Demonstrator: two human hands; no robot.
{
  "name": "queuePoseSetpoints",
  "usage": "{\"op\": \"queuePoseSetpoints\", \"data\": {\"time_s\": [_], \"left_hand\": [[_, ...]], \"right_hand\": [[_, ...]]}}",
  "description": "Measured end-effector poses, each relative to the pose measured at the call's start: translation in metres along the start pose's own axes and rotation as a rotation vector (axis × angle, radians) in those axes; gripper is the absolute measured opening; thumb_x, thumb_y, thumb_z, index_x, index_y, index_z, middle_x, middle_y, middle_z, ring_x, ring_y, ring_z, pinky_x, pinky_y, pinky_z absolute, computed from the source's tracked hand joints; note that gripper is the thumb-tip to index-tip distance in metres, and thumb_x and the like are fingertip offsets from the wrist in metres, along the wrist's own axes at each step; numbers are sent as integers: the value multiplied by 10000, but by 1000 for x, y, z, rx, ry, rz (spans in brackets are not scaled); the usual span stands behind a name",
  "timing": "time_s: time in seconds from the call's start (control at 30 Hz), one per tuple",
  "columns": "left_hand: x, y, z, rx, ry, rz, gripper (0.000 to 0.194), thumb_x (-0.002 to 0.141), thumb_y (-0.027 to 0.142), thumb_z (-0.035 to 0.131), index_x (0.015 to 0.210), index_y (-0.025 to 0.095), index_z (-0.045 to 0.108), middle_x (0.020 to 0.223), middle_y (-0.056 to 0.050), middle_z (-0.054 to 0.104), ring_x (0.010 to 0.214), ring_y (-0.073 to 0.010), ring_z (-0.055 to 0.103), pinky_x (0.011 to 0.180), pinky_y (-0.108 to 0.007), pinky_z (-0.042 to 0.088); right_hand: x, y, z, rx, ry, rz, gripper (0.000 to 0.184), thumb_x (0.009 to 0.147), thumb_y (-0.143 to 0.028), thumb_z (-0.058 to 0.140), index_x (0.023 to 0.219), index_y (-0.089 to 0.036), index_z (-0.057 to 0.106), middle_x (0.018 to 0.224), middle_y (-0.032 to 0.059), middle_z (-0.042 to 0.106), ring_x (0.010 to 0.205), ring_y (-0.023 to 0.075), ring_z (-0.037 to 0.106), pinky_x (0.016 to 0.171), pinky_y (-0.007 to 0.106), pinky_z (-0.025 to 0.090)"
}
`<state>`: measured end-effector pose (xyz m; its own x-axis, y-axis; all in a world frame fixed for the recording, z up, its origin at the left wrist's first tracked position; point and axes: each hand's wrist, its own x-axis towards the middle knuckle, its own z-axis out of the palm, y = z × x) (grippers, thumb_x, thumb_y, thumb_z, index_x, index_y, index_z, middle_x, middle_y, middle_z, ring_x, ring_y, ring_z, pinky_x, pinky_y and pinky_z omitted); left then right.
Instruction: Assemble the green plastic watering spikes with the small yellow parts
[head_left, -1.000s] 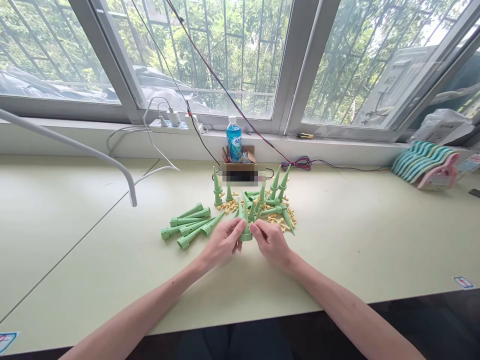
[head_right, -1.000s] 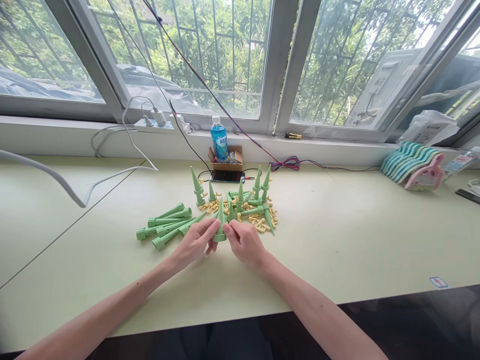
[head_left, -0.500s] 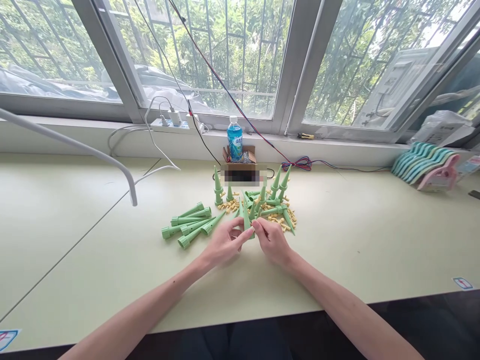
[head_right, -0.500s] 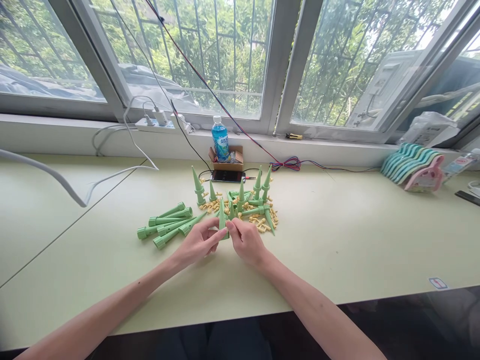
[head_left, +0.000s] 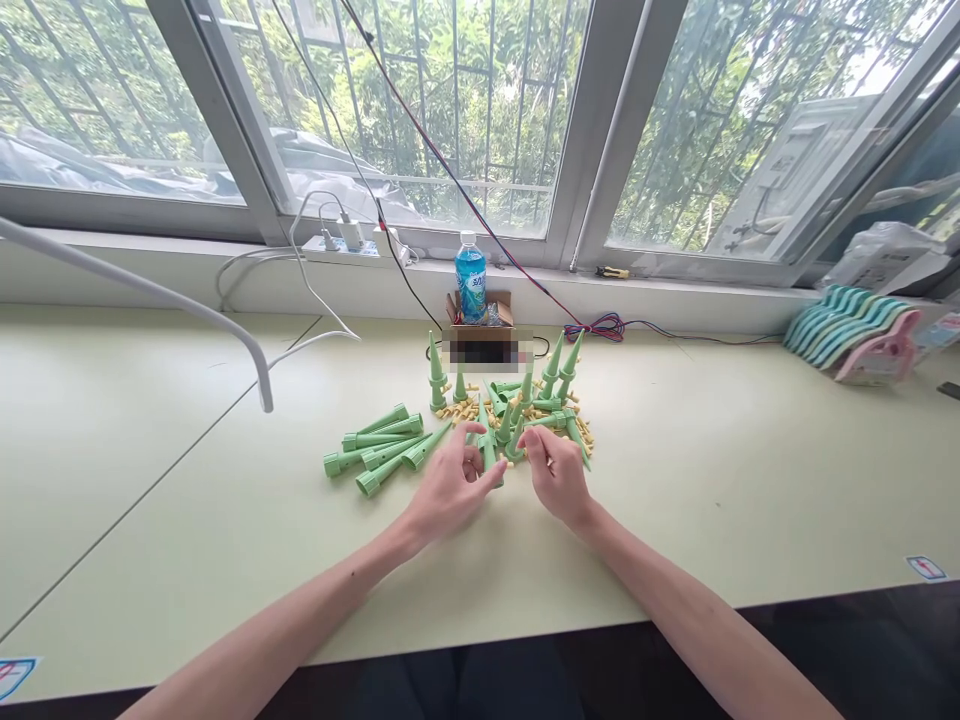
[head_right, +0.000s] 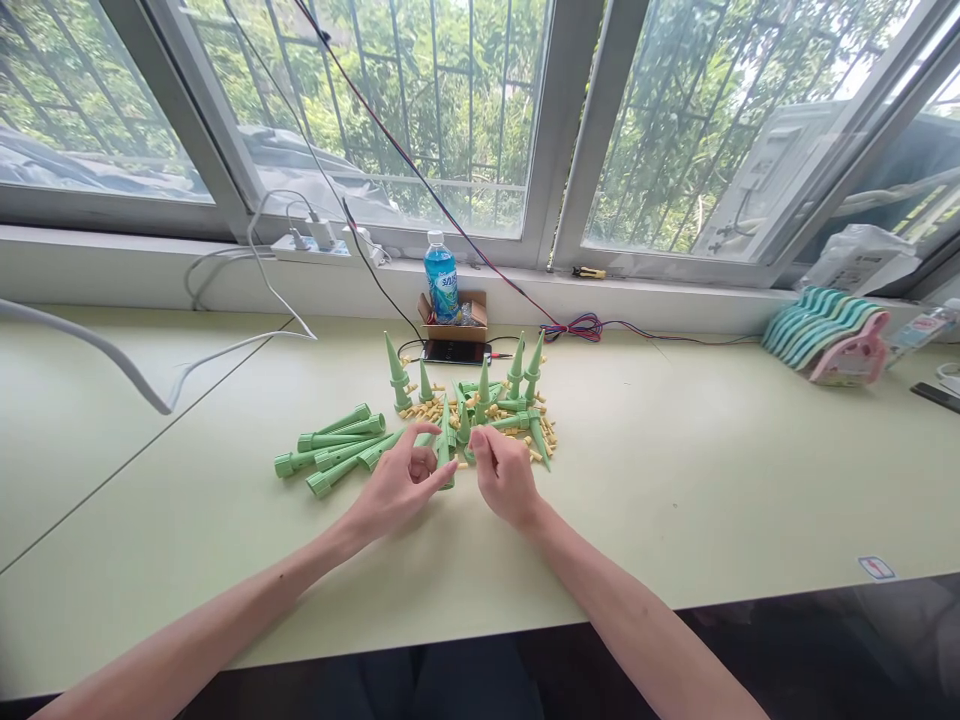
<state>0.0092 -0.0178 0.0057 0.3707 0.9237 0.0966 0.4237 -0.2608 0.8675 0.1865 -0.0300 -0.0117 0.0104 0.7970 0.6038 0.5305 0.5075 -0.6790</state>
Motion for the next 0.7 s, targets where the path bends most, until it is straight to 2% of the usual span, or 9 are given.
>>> {"op": "queuePoseSetpoints", "data": {"time_s": [0.33, 0.7], "left_hand": [[-1, -8, 4, 202, -18, 37, 297, 902, 430, 555, 1092, 226, 452, 589, 83, 478, 528, -138, 456, 537, -244, 361], [-6, 2, 3, 345, 74, 7, 166, 920, 379, 495, 960, 229, 433, 557, 82, 422, 503, -143, 433, 522, -255, 323]], "right_hand": [[0, -3, 2, 5, -12, -41, 452, 1056, -397, 332, 680, -199, 486, 515, -54, 346, 428, 99, 312, 461, 239, 253], [0, -2, 3, 14, -16, -54, 441, 1056, -379, 350, 680, -198, 491, 511, -52, 363, 442, 103, 346, 481, 243, 281]]}}
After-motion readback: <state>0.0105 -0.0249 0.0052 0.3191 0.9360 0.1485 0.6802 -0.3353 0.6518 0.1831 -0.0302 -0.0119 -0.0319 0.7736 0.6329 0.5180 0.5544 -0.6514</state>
